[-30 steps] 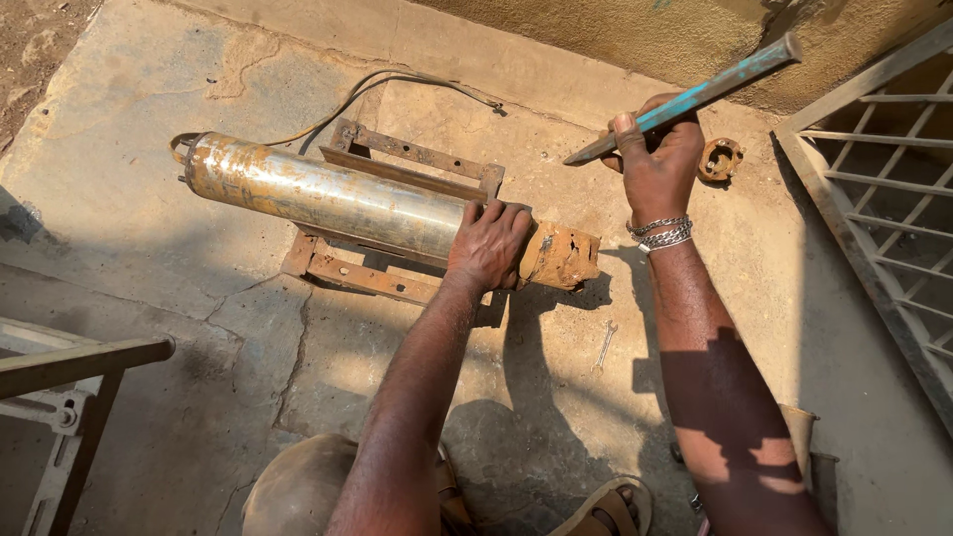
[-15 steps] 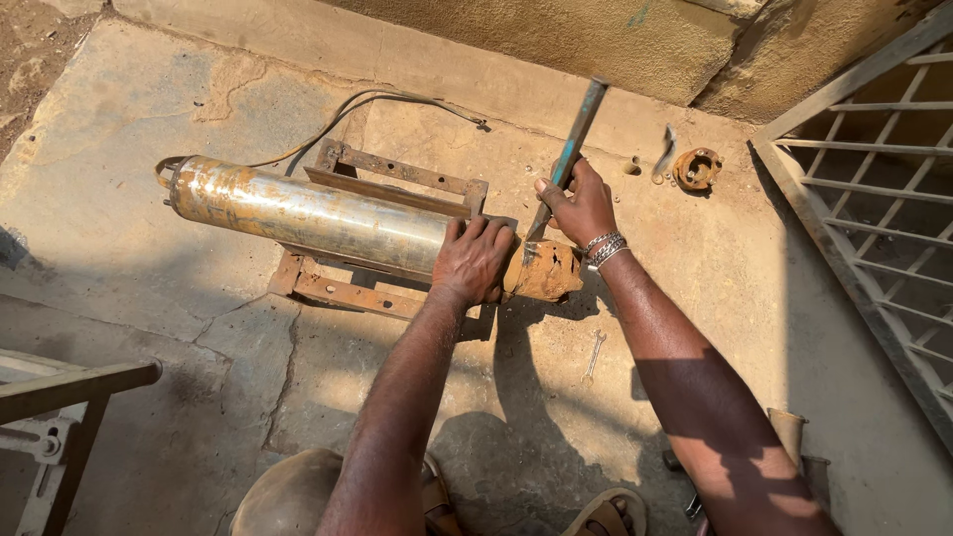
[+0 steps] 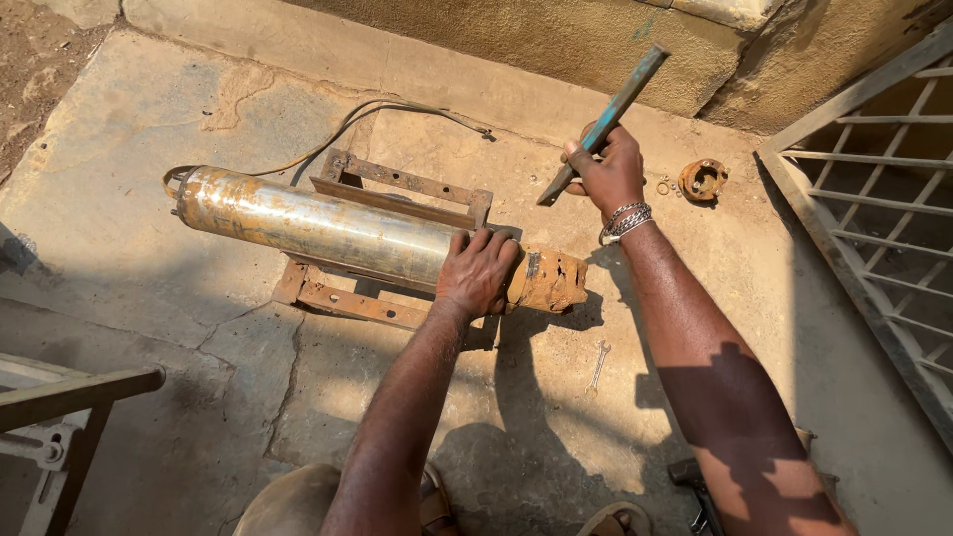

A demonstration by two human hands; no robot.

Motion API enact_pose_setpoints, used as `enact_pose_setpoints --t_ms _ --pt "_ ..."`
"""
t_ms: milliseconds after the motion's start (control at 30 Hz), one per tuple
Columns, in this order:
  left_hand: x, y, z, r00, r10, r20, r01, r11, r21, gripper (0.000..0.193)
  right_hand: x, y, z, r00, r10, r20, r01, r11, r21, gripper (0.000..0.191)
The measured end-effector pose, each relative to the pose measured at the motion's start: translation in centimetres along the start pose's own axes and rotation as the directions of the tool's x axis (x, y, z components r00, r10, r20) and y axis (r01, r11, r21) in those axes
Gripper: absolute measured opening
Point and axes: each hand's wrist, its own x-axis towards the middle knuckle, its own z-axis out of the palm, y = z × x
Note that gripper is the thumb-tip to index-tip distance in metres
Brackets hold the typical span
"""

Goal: The person kneels on a concrete floor working on a rusty cylindrical pump motor resting on a wooden stand. They unscrew and remove the metal end cap by hand, then scrape rust and debris from the cylinder's end using a chisel struck with a hammer, and reposition the cylinder to work on the other end.

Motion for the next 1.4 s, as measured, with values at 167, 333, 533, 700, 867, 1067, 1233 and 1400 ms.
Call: enact_pose_setpoints --t_ms 167,333,533,700,867,1067,1233,1400 --pt "-0.1 0.1 0.7 1.0 0.001 0.013 -0.001 0.999 -0.037 0.095 0.2 0.8 0.1 0.997 0.076 -0.004 -0.076 0.996 -0.035 0.024" --pt "0.0 0.6 1.4 0.998 0.002 -0.065 0.001 0.999 0.04 0.088 0.9 1.5 0.7 0.988 0.017 0.153 0.002 0.992 -0.123 0.019" --pt "-0.3 -0.1 1.3 0.996 0.015 -0.089 -0.013 1.0 0.019 0.085 1.1 1.7 0.7 0.979 0.154 0.135 -0.169 0.98 0.105 0.02" --pt "-0.2 0.1 0.5 0.998 0.023 -0.066 -0.023 1.0 -0.011 0.092 -0.3 3.1 0.8 0.983 0.115 0.144 -0.113 0.993 -0.022 0.02" --pt "-0.2 0.3 0.1 1.0 0.01 -0.007 -0.01 1.0 -0.011 0.093 -2.5 4.4 -0.9 0.994 0.02 -0.105 0.005 0.973 0.232 0.019" --pt "-1.9 4.3 -0.8 0.939 -0.313 -0.143 0.286 0.941 -0.179 0.111 -7.8 6.6 -0.4 0.984 0.109 -0.139 -0.159 0.891 -0.425 0.014" --pt "-2.3 16.0 -1.1 0.391 -0.81 0.438 0.063 -0.451 -0.89 0.108 -5.9 7.8 0.6 0.932 0.336 0.134 -0.292 0.917 -0.271 0.022" --pt "2.7 13.9 -2.4 0.5 -0.459 0.734 -0.455 -0.861 -0.229 0.075 -5.4 8.6 1.1 0.909 0.337 0.245 -0.314 0.941 -0.129 0.022"
